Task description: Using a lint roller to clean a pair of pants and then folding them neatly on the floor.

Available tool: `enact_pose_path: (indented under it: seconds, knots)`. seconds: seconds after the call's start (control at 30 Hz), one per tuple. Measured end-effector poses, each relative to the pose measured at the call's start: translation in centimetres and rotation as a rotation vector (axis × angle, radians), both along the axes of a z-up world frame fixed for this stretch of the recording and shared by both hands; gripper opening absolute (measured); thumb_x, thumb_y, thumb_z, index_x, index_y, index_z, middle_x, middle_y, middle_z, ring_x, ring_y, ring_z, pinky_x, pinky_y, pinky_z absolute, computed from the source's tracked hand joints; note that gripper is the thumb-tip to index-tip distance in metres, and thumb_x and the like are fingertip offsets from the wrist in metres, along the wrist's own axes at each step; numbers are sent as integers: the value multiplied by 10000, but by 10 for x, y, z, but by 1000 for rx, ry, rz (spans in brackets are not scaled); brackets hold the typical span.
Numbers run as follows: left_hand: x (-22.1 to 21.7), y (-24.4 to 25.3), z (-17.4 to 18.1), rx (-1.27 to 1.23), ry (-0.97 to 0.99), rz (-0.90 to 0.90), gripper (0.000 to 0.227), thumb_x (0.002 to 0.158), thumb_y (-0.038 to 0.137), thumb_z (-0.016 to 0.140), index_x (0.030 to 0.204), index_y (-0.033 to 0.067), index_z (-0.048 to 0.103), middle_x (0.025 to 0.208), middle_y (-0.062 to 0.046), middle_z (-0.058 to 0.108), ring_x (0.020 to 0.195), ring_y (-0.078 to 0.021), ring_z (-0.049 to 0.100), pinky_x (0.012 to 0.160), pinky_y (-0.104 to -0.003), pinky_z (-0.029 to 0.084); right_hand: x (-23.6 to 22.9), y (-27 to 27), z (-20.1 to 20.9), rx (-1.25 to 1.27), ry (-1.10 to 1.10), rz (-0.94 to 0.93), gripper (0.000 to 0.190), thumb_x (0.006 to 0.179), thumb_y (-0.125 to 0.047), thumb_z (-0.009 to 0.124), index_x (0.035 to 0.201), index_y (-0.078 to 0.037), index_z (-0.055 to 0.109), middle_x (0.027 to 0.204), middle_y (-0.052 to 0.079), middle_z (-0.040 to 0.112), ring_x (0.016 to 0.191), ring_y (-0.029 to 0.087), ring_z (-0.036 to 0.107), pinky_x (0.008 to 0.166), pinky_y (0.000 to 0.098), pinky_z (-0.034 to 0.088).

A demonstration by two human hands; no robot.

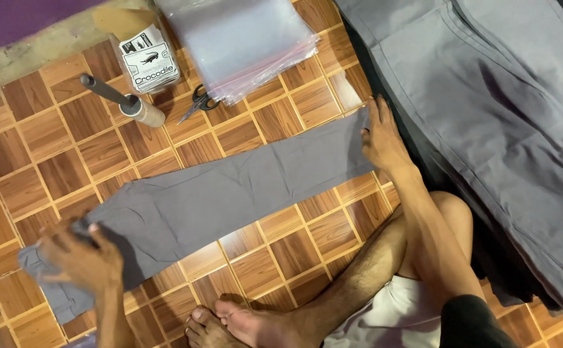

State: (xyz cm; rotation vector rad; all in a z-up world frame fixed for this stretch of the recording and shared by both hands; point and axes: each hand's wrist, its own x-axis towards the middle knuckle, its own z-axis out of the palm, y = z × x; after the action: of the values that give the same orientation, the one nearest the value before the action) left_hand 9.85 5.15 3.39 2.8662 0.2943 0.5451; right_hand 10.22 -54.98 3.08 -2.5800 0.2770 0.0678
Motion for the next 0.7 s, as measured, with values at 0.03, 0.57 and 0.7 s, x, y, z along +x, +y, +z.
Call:
enact_pose_path:
  seconds: [0.03, 0.57, 0.7]
  knots:
    - [-10, 38, -29, 0, -2, -1, 794, 1127, 684, 206, 1404, 14, 529, 1512, -308, 427, 1383, -520, 363, 948, -854, 77, -6, 2, -2, 0, -2, -1, 718, 908, 12, 544, 1556, 37, 235, 1622, 326, 185, 1510, 464, 207, 1213, 509, 235]
    - [-36, 129, -74, 181, -155, 549, 292, 1170, 203, 698, 981, 86, 508, 938, -84, 514, 818, -273, 634, 782, -552, 500, -29, -4, -16, -442, -40, -308, 344, 948, -257, 722, 1051, 55, 618, 971, 225, 615, 791, 401, 653, 713, 498, 540]
    - [-31, 167, -111, 376, -297, 591, 587, 1304, 632, 474, 929, 184, 532, 774, 4, 500, 634, -178, 578, 800, -527, 508, -30, 0, 33, -216, -124, -377, 189, 930, -140, 673, 993, 37, 657, 1051, 236, 652, 831, 475, 659, 728, 553, 522]
